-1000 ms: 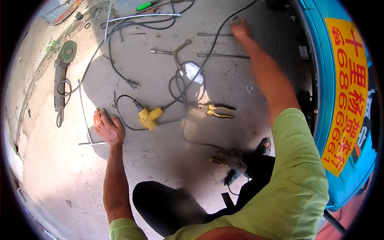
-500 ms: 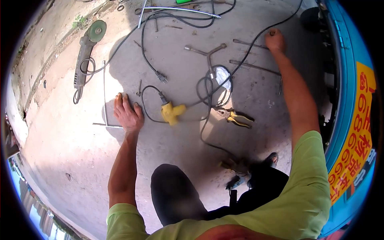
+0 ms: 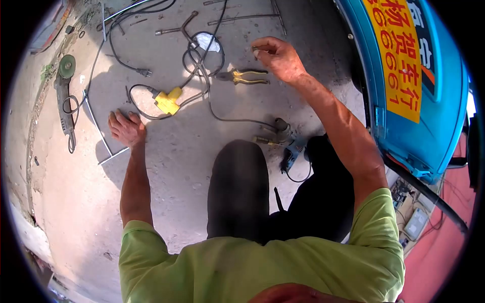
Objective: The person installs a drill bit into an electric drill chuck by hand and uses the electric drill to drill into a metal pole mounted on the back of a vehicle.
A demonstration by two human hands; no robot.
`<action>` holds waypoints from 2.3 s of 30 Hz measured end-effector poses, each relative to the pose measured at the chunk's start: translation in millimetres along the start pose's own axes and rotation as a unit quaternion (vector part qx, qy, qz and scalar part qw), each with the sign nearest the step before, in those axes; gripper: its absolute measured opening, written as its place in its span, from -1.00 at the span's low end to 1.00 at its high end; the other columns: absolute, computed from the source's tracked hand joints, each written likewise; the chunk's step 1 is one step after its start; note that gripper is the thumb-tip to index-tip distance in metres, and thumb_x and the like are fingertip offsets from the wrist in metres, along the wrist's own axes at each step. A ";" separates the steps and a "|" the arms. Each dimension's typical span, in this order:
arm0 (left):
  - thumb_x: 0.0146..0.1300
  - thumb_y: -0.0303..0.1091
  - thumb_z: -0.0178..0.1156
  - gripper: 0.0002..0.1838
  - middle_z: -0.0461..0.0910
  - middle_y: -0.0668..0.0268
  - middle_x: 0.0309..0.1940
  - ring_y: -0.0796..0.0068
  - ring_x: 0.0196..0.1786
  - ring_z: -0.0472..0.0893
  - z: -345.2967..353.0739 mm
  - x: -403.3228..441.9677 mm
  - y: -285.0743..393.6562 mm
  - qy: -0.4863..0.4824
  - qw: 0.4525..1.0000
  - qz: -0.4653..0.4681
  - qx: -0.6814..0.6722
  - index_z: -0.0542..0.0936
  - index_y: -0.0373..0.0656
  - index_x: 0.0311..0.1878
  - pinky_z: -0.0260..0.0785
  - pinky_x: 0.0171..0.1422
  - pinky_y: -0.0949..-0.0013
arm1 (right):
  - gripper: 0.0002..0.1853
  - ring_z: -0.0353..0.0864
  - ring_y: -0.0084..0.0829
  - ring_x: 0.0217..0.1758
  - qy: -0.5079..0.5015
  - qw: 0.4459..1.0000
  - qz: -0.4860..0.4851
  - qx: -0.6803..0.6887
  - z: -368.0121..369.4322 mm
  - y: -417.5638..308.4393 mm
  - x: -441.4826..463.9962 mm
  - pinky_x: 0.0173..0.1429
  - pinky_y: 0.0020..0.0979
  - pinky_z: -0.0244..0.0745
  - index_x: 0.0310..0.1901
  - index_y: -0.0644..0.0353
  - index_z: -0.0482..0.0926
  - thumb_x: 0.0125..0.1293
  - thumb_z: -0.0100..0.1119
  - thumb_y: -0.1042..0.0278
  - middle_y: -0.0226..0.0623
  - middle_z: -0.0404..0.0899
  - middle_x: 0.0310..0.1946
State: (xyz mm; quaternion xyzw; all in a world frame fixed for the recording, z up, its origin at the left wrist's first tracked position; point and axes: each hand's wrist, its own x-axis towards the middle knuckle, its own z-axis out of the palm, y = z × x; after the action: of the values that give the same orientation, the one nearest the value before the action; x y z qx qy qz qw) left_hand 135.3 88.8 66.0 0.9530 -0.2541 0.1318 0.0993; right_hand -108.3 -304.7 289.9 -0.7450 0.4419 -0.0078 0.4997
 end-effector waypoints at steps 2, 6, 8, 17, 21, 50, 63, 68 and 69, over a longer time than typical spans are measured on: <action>0.41 0.06 0.07 -0.43 0.40 0.17 0.42 0.07 0.49 0.32 7.5 -9.3 -8.4 0.005 1.000 0.006 0.011 0.49 -0.09 0.34 0.17 0.45 -0.15 | -0.75 0.49 -0.64 -0.29 -0.031 0.998 0.059 0.013 -26.7 24.9 -56.3 -0.14 -0.51 0.50 0.09 0.16 0.68 0.42 0.30 0.41 -0.45 0.69 -0.22; 0.41 0.06 0.05 -0.43 0.39 0.19 0.45 0.08 0.53 0.28 7.4 -5.6 -11.0 0.005 1.000 -0.023 -0.003 0.50 -0.05 0.35 0.12 0.47 -0.16 | -0.72 0.55 -0.61 -0.29 -0.048 0.990 0.129 0.036 -48.0 90.9 -115.1 -0.17 -0.48 0.52 0.05 0.19 0.66 0.36 0.37 0.32 -0.42 0.69 -0.22; 0.40 0.06 0.05 -0.43 0.39 0.19 0.45 0.09 0.53 0.28 5.8 -5.2 -7.7 0.012 1.000 -0.018 0.005 0.51 -0.05 0.35 0.12 0.49 -0.14 | -0.74 0.54 -0.61 -0.32 -0.051 0.986 0.137 0.075 -50.6 140.4 -132.2 -0.19 -0.49 0.50 0.02 0.19 0.66 0.35 0.38 0.35 -0.42 0.69 -0.23; 0.36 0.23 0.17 -0.21 0.38 0.00 0.46 -0.12 0.51 0.32 42.4 42.5 -77.0 -0.213 0.977 -0.010 0.003 0.42 -0.16 0.46 0.19 0.57 -0.04 | -0.76 0.56 -0.57 -0.28 -0.059 0.990 0.106 0.077 -50.2 211.8 -154.8 -0.18 -0.49 0.48 0.02 0.18 0.69 0.36 0.37 0.37 -0.43 0.67 -0.32; 0.39 0.24 0.21 -0.16 0.61 -0.16 0.23 -0.09 0.30 0.60 -137.0 107.0 15.3 -0.050 0.993 0.054 -0.095 0.43 -0.32 0.44 0.38 0.44 0.12 | -0.67 0.50 -0.64 -0.35 -0.087 0.987 0.065 0.115 -38.4 241.1 -139.7 -0.23 -0.54 0.42 0.14 0.19 0.69 0.39 0.34 0.33 -0.49 0.62 -0.37; 0.47 -0.45 0.22 -0.90 0.70 0.32 -0.22 0.50 -0.16 0.69 -211.0 -177.5 284.1 -0.463 0.630 0.026 -0.624 0.57 -0.18 -0.02 0.60 0.01 0.34 | -0.75 0.59 -0.59 -0.31 -0.235 0.910 0.040 0.339 -12.1 199.6 -216.0 -0.21 -0.49 0.53 -0.03 0.17 0.64 0.43 0.31 0.18 -0.37 0.73 -0.24; 0.42 -0.37 0.28 -0.89 0.71 0.30 -0.28 0.46 -0.24 0.71 -202.1 -189.9 245.1 -0.417 0.657 -0.103 -0.620 0.60 -0.15 -0.09 0.60 -0.01 0.34 | -0.35 0.66 -0.10 0.16 -0.070 0.978 -0.007 -0.198 2.2 280.5 -173.9 0.26 -0.14 0.54 0.13 0.06 0.67 0.10 0.41 -0.22 -0.06 0.67 0.07; 0.43 -0.37 0.28 -0.89 0.71 0.30 -0.29 0.48 -0.23 0.70 -212.3 -192.4 255.0 -0.405 0.659 -0.076 -0.629 0.61 -0.17 -0.09 0.58 -0.02 0.37 | -0.42 0.69 -0.18 0.04 -0.118 0.985 -0.024 -0.124 -5.8 279.2 -175.5 0.14 -0.20 0.54 0.05 0.12 0.67 0.15 0.45 -0.15 -0.11 0.71 -0.06; 0.43 -0.37 0.28 -0.88 0.70 0.30 -0.29 0.49 -0.23 0.70 -214.6 -191.6 256.1 -0.410 0.657 -0.065 -0.629 0.60 -0.18 -0.09 0.57 -0.03 0.38 | -0.45 0.69 -0.21 0.01 -0.125 0.986 -0.025 -0.104 -10.3 268.4 -187.6 0.11 -0.22 0.54 0.04 0.13 0.67 0.16 0.47 -0.12 -0.13 0.71 -0.09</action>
State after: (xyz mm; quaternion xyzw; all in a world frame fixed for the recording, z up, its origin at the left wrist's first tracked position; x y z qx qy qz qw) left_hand -198.7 13.6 242.5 0.6342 -0.2290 -0.4709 0.5689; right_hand -402.0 -216.8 174.1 -0.7987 0.3560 0.1187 0.4703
